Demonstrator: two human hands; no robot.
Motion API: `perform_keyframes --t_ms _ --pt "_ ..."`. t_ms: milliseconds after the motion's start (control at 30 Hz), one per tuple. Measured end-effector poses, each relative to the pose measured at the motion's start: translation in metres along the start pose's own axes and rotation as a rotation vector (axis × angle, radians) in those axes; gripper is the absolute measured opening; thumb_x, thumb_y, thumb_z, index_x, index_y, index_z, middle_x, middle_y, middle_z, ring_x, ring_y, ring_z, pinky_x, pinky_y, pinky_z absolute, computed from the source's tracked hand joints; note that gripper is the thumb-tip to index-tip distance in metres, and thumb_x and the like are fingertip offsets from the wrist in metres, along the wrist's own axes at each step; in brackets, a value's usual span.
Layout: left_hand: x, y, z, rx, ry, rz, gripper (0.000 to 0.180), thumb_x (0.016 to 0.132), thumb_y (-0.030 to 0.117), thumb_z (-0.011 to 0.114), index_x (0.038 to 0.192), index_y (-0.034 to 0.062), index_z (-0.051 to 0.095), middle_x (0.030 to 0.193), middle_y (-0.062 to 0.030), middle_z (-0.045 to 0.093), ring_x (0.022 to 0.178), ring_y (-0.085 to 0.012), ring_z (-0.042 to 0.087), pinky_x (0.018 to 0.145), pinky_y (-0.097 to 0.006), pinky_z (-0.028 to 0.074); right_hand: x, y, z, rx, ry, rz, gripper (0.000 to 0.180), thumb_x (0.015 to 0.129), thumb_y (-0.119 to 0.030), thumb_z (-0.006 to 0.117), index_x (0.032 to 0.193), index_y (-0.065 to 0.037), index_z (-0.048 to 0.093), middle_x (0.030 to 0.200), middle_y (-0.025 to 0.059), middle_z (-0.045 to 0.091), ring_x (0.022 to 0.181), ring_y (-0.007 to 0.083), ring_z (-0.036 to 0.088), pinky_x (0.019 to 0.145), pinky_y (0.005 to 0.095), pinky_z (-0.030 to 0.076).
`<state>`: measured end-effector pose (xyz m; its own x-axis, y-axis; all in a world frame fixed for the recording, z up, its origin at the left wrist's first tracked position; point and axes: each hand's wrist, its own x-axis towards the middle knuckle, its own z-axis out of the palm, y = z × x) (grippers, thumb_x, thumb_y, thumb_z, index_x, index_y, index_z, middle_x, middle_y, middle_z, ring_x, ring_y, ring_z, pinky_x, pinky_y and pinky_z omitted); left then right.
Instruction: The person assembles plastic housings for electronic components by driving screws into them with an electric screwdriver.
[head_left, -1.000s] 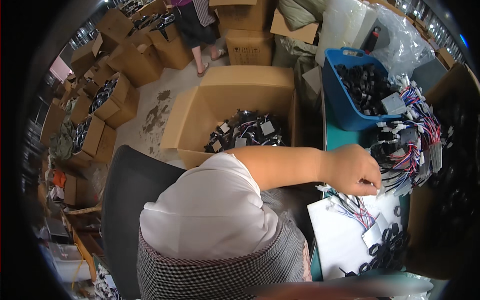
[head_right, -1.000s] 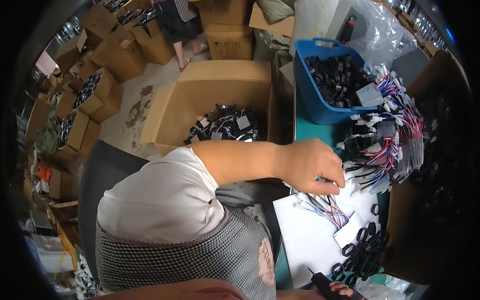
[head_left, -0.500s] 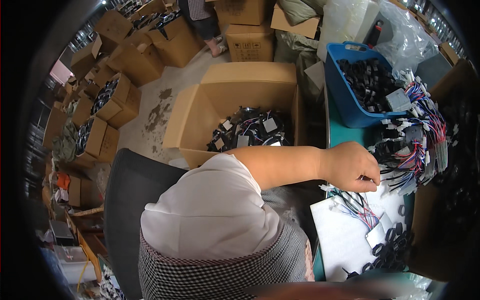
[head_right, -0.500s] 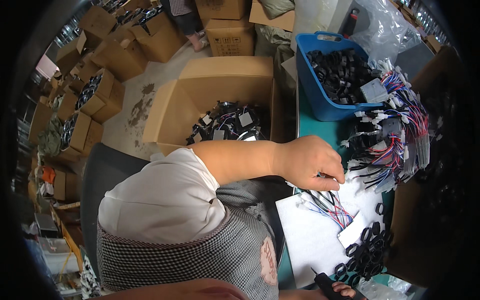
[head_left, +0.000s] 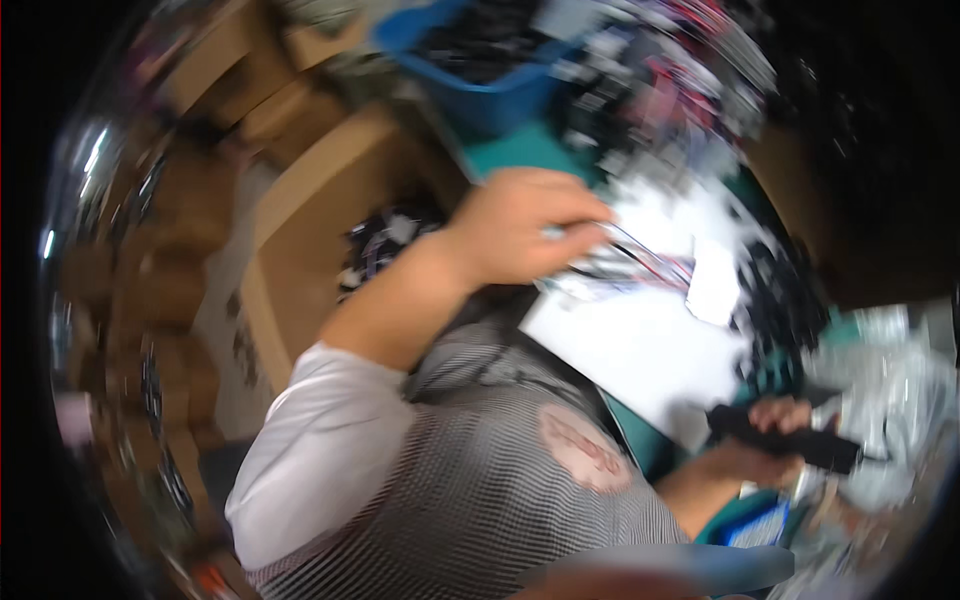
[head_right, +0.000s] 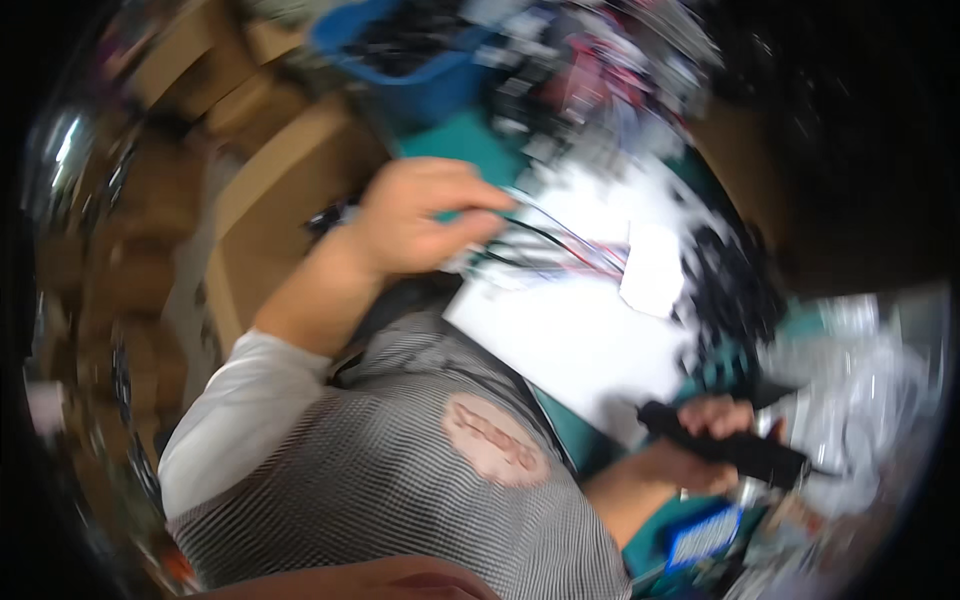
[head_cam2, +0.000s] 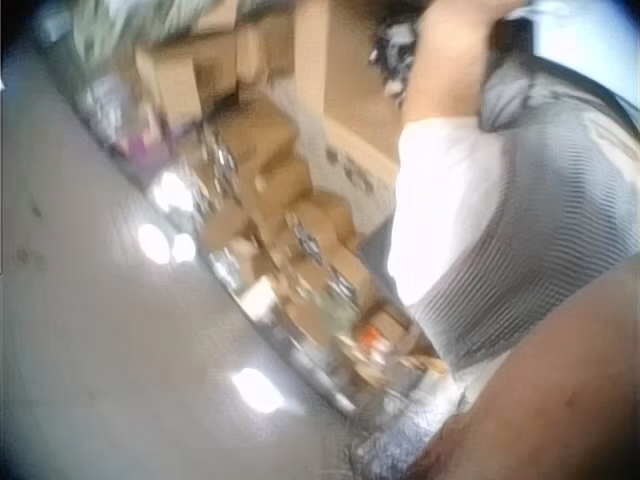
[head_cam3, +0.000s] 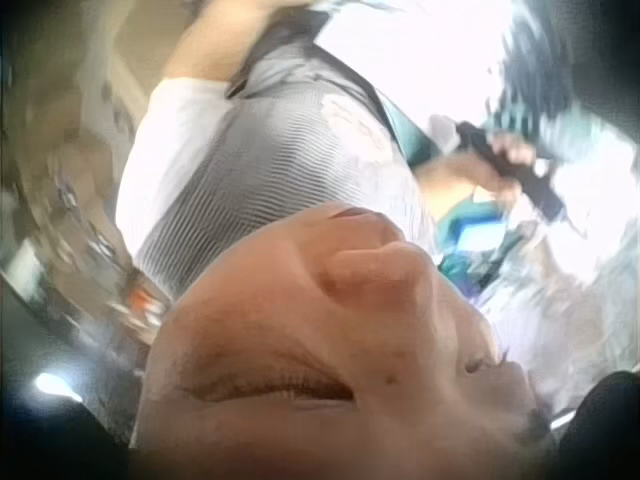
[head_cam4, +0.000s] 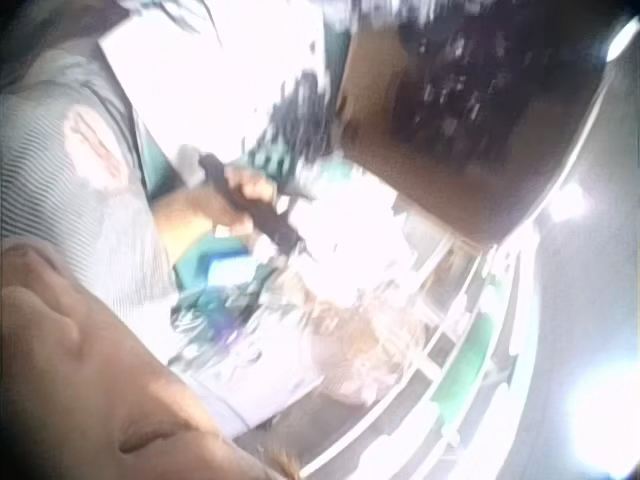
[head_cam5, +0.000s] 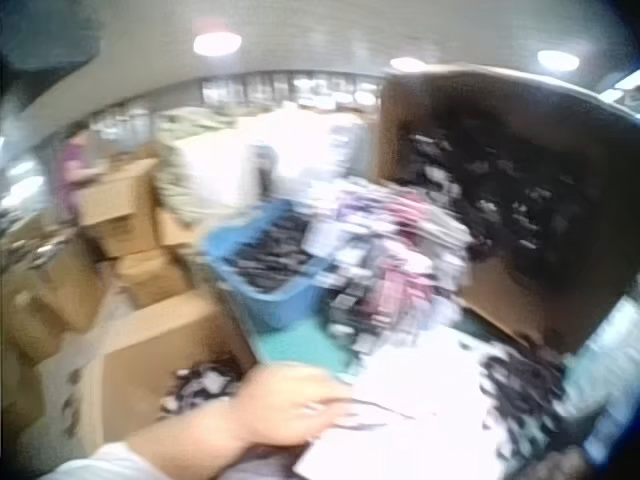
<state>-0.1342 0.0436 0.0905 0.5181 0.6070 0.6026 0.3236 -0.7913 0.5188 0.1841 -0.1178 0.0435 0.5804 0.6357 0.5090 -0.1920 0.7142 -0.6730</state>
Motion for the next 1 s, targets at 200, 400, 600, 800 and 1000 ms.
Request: perform_keyframes --t_ms 200,400,600,800,1000 --pt "0.030 0.006 0.026 -0.075 -0.132 -0.078 0.017 0.074 0.007 0.069 0.090 0.0016 0.069 0.072 -0.0100 0.062 0.064 -0.0221 0.059 0.059 -0.031 0.045 0.006 -0.002 0.014 0.022 -0.011 -0.127 0.087 0.080 -0.047 0.071 0.143 -0.007 0.024 0.076 0.0111 0.054 0.055 0.0191 0.053 0.048 0.0316 0.050" --pt "0.083 0.031 0.079 -0.104 -0.237 0.080 0.018 0.076 0.013 0.069 0.092 0.0047 0.068 0.077 -0.0097 0.063 0.071 -0.0247 0.061 0.063 -0.034 0.048 0.003 -0.013 0.007 0.051 -0.032 -0.211 0.095 0.075 -0.033 0.079 0.145 -0.008 0.020 0.078 0.0124 0.055 0.060 0.0219 0.058 0.052 0.0352 0.053" --pt "0.142 0.028 0.143 -0.029 -0.417 0.169 0.028 0.080 0.022 0.069 0.104 0.0086 0.066 0.093 -0.0086 0.059 0.083 -0.0220 0.059 0.074 -0.033 0.049 0.004 -0.016 0.011 -0.181 -0.035 -0.127 0.094 0.071 0.007 0.073 0.144 -0.008 0.018 0.083 0.0134 0.057 0.066 0.0179 0.061 0.061 0.0299 0.055" --pt "0.223 0.015 0.218 0.031 -0.550 0.013 0.045 0.081 0.035 0.067 0.117 0.0097 0.062 0.112 -0.0139 0.060 0.096 -0.0258 0.062 0.086 -0.035 0.049 0.004 -0.007 0.002 -0.204 -0.044 -0.055 0.089 0.070 0.011 0.068 0.143 -0.008 0.022 0.082 0.0136 0.059 0.066 0.0163 0.060 0.060 0.0270 0.052" --pt "0.300 -0.022 0.322 0.100 -0.440 -0.053 0.063 0.080 0.038 0.065 0.132 0.0067 0.049 0.130 -0.0189 0.052 0.119 -0.0328 0.052 0.101 -0.040 0.042 0.003 -0.008 0.002 -0.233 -0.016 0.010 0.090 0.066 0.011 0.072 0.141 -0.013 0.029 0.081 0.0129 0.062 0.069 0.0167 0.060 0.061 0.0283 0.050"
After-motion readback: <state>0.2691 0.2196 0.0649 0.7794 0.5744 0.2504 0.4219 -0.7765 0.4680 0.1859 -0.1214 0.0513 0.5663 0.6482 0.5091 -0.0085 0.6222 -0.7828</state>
